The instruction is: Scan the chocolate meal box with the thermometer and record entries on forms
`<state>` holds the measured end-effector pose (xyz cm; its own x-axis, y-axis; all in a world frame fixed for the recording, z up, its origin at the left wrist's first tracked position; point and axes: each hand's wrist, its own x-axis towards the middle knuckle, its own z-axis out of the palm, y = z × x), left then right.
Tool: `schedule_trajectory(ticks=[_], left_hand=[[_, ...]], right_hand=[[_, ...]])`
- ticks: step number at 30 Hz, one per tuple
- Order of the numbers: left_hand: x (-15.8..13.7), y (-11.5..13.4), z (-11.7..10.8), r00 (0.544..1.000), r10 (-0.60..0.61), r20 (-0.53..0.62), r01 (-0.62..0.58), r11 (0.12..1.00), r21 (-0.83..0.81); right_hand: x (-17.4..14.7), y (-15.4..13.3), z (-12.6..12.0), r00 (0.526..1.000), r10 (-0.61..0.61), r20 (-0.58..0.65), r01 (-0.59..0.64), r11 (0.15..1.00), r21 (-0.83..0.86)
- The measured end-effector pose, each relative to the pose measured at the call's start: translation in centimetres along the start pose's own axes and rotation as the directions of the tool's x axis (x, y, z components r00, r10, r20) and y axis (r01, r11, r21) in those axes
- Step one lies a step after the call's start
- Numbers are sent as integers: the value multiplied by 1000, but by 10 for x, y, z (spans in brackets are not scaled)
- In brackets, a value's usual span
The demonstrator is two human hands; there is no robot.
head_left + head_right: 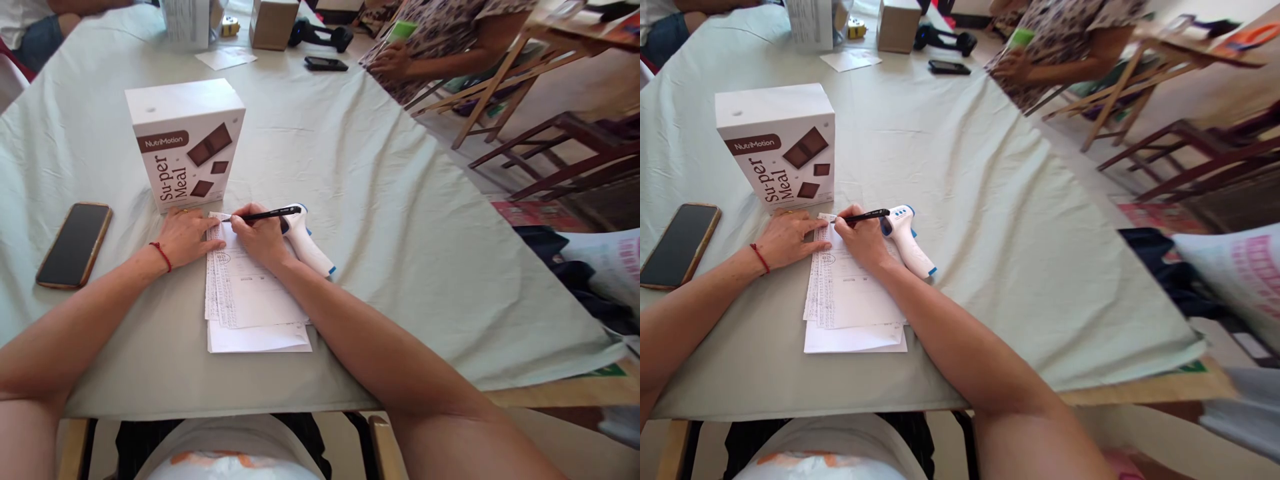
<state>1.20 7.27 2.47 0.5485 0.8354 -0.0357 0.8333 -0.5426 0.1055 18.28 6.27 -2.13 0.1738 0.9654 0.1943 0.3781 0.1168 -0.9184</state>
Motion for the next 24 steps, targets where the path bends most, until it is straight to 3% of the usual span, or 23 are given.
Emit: schedule_trajectory(ticks=[11, 24], left_hand=[[0, -3, 4, 998, 30, -47, -30, 1000, 6], [0, -3, 2, 1000, 10, -22, -10, 1000, 6]], right_hand=[[1, 3, 1, 999, -30, -28, 30, 999, -13], [0, 2, 1, 999, -28, -26, 28, 1000, -15]])
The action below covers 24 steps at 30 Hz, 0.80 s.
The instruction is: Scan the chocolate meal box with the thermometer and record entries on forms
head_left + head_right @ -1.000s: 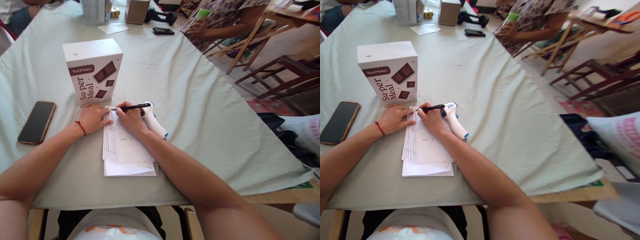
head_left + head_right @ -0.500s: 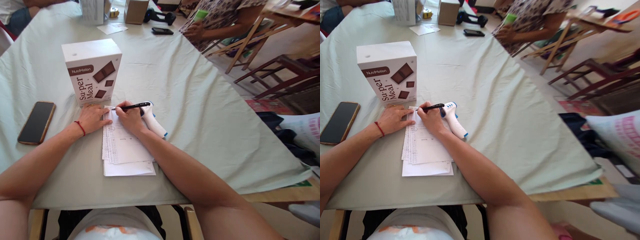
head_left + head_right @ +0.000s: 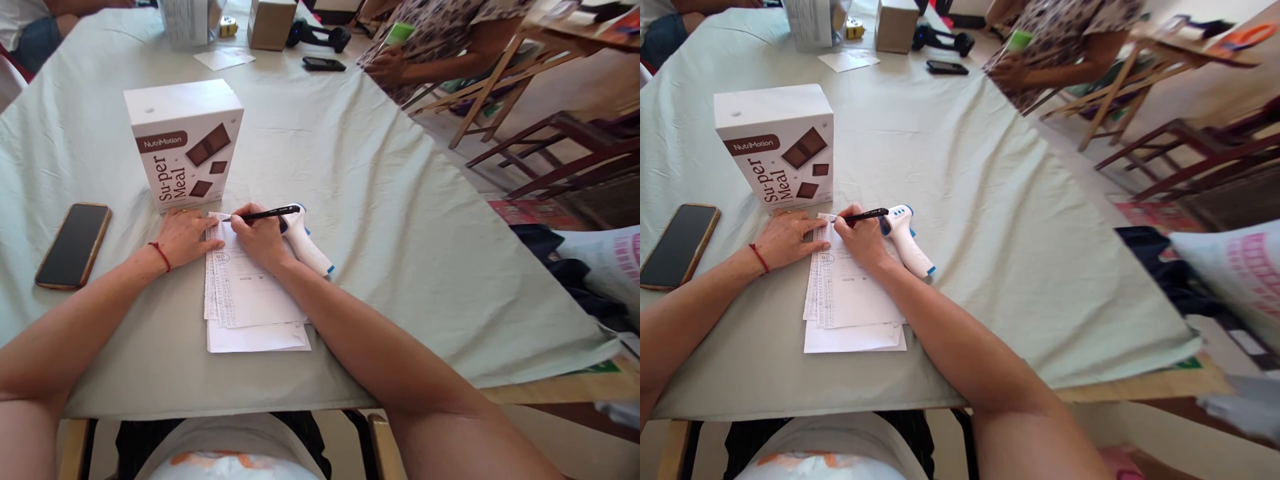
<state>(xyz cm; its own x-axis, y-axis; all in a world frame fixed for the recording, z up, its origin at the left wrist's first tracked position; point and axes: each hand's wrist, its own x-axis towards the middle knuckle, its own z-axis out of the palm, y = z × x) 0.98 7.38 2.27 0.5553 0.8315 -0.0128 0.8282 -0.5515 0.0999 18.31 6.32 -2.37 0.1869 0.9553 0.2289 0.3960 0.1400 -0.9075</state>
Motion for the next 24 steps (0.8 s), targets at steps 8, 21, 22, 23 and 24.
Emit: schedule_trajectory(ticks=[8, 21, 22, 23, 24], left_hand=[[0, -1, 1, 1000, 10, 0, -10, 1000, -2], [1, -3, 2, 1000, 18, -19, -18, 1000, -15], [1, -2, 2, 1000, 20, -20, -21, 1000, -12], [1, -2, 2, 1000, 22, -19, -23, 1000, -8], [1, -2, 2, 1000, 21, -17, -22, 1000, -5]], right_hand=[[1, 2, 0, 1000, -7, -26, 7, 1000, 19], [1, -1, 0, 999, -9, -34, 8, 1000, -5], [1, -1, 0, 999, -6, -35, 6, 1000, -5], [1, -1, 0, 999, -2, -37, 2, 1000, -6], [1, -1, 0, 999, 1, -37, -2, 1000, -9]])
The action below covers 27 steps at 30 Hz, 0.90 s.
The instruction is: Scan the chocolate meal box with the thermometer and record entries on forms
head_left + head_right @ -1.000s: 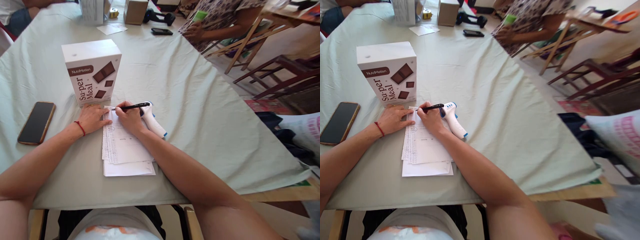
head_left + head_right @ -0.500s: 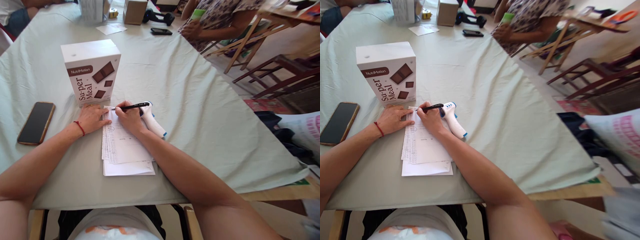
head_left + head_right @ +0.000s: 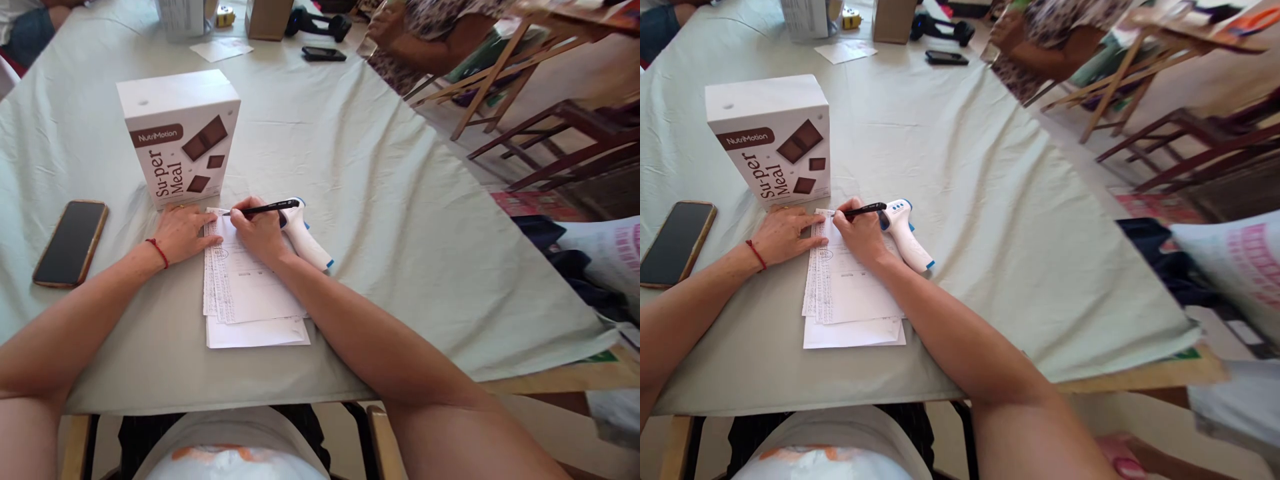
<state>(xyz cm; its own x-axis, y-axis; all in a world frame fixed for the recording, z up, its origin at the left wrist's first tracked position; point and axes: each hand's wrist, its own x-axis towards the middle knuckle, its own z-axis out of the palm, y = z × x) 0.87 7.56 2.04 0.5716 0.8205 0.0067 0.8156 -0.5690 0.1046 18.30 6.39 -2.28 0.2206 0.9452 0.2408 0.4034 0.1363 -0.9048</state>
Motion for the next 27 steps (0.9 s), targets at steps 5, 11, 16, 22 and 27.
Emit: schedule_trajectory(ticks=[5, 11, 16, 22, 27], left_hand=[[1, 2, -1, 1000, -7, 8, 7, 1000, -1], [1, 5, -3, 999, -30, 34, 30, 1000, -2], [2, 4, -3, 999, -22, 47, 21, 1000, 11], [2, 3, -1, 1000, -11, 24, 10, 1000, 17], [2, 4, -3, 999, -25, 46, 25, 1000, -1]], right_hand=[[0, 1, -1, 1000, -1, 16, 2, 1000, -19], [0, 1, -1, 1000, -23, 0, 23, 999, -24], [0, 1, -3, 1000, -18, -22, 18, 999, -26], [0, 0, -4, 1000, 7, -23, -8, 1000, -29], [0, 1, -3, 999, -31, -18, 30, 998, -50]])
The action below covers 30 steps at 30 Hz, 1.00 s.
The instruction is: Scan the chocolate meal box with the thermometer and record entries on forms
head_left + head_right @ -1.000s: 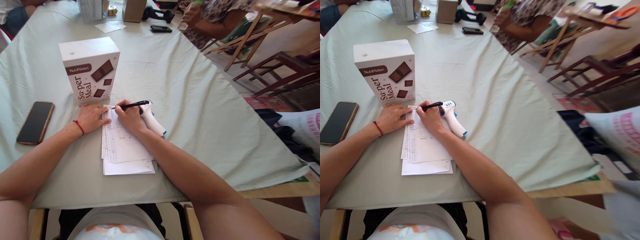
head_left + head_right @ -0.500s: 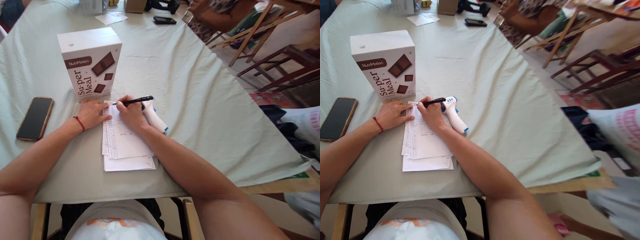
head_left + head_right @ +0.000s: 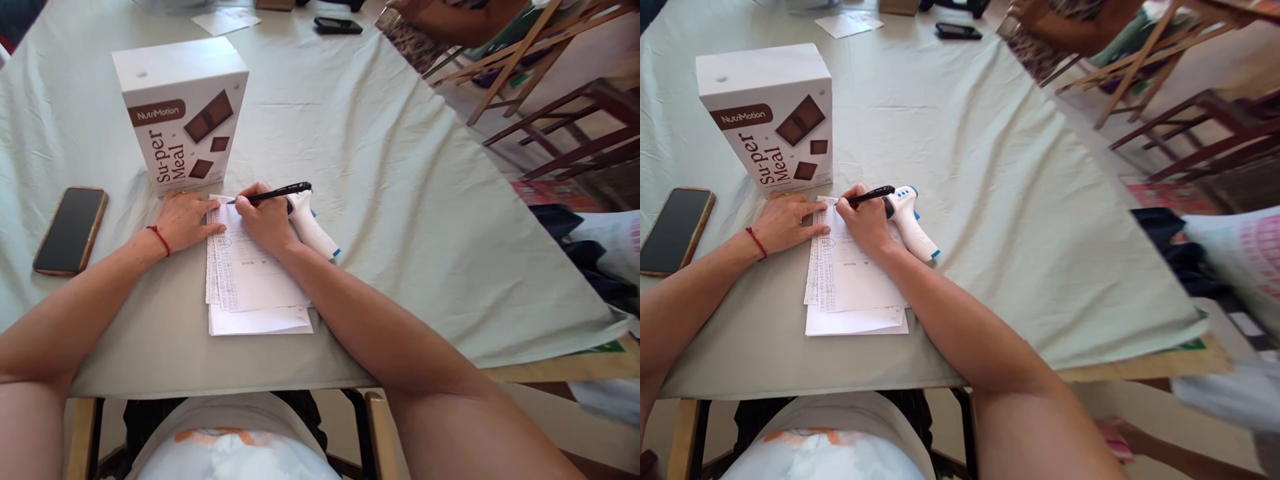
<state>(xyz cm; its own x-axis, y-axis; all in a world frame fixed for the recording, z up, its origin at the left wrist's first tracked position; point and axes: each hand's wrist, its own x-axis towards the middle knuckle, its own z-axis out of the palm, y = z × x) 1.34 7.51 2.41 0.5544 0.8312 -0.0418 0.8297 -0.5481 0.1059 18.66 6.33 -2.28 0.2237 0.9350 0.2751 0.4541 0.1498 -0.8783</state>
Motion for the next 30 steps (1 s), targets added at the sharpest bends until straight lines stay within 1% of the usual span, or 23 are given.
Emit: schedule_trajectory(ticks=[4, 6, 7, 9, 10, 11, 13, 15, 17, 19, 20, 21, 22, 23, 24, 25, 26, 27, 28, 29, 30], left_hand=[[0, 1, -1, 1000, -6, 17, 6, 1000, 5], [0, 1, -1, 1000, -4, 11, 4, 1000, 11], [0, 1, -1, 1000, -3, 6, 3, 1000, 13], [0, 1, -1, 1000, 0, -1, 0, 1000, 13], [0, 1, -1, 1000, 2, -1, -2, 1000, 11], [0, 0, -1, 1000, 3, 0, -3, 1000, 10], [1, 0, 0, 1000, 1, -1, -1, 1000, 11], [2, -2, 3, 1000, -2, -12, 2, 1000, 12], [2, -4, 8, 999, 7, -34, -7, 1000, 3], [3, -6, 13, 997, 44, -69, -45, 999, -24], [3, -8, 14, 992, 68, -108, -73, 996, -44], [3, -9, 15, 980, 89, -178, -102, 993, -65], [2, -10, 14, 951, 107, -291, -136, 987, -81], [1, -12, 12, 889, 118, -442, -174, 981, -87], [1, -14, 8, 782, 121, -611, -213, 974, -79], [1, -18, 5, 637, 110, -763, -244, 968, -64], [2, -22, 1, 483, 82, -872, -261, 964, -54], [3, -28, -1, 351, 39, -936, -268, 962, -60], [5, -36, -1, 270, -17, -963, -266, 960, -92], [9, -45, 2, 248, -90, -965, -260, 953, -156], [13, -55, 7, 270, -145, -952, -266, 939, -218]], right_hand=[[0, 5, 1, 999, -42, -33, 42, 999, -10], [0, 5, -3, 992, -115, -44, 115, 993, -19], [0, 4, -7, 983, -176, -46, 174, 984, -33], [0, 0, -19, 942, -335, -17, 333, 938, -94], [-1, -3, -26, 906, -424, 15, 422, 895, -143], [-2, -6, -34, 866, -493, 82, 500, 844, -195], [-7, -11, -49, 809, -553, 202, 588, 749, -306], [-15, -12, -60, 763, -551, 337, 646, 661, -381], [-23, -9, -65, 743, -508, 436, 669, 592, -450], [-31, -3, -67, 754, -446, 482, 656, 545, -522], [-33, 0, -66, 763, -415, 496, 646, 531, -549], [-35, 2, -65, 767, -388, 511, 640, 522, -564], [-36, 4, -65, 765, -366, 530, 641, 518, -566], [-37, 6, -64, 757, -352, 551, 648, 517, -559], [-37, 7, -64, 746, -344, 570, 657, 517, -548], [-37, 7, -63, 736, -341, 584, 666, 516, -538], [-37, 7, -63, 729, -343, 592, 673, 515, -531], [-36, 7, -63, 726, -348, 593, 677, 512, -528], [-36, 7, -63, 726, -353, 590, 678, 510, -530], [-36, 7, -64, 727, -357, 586, 678, 507, -533], [-36, 7, -64, 728, -362, 582, 678, 504, -535]])
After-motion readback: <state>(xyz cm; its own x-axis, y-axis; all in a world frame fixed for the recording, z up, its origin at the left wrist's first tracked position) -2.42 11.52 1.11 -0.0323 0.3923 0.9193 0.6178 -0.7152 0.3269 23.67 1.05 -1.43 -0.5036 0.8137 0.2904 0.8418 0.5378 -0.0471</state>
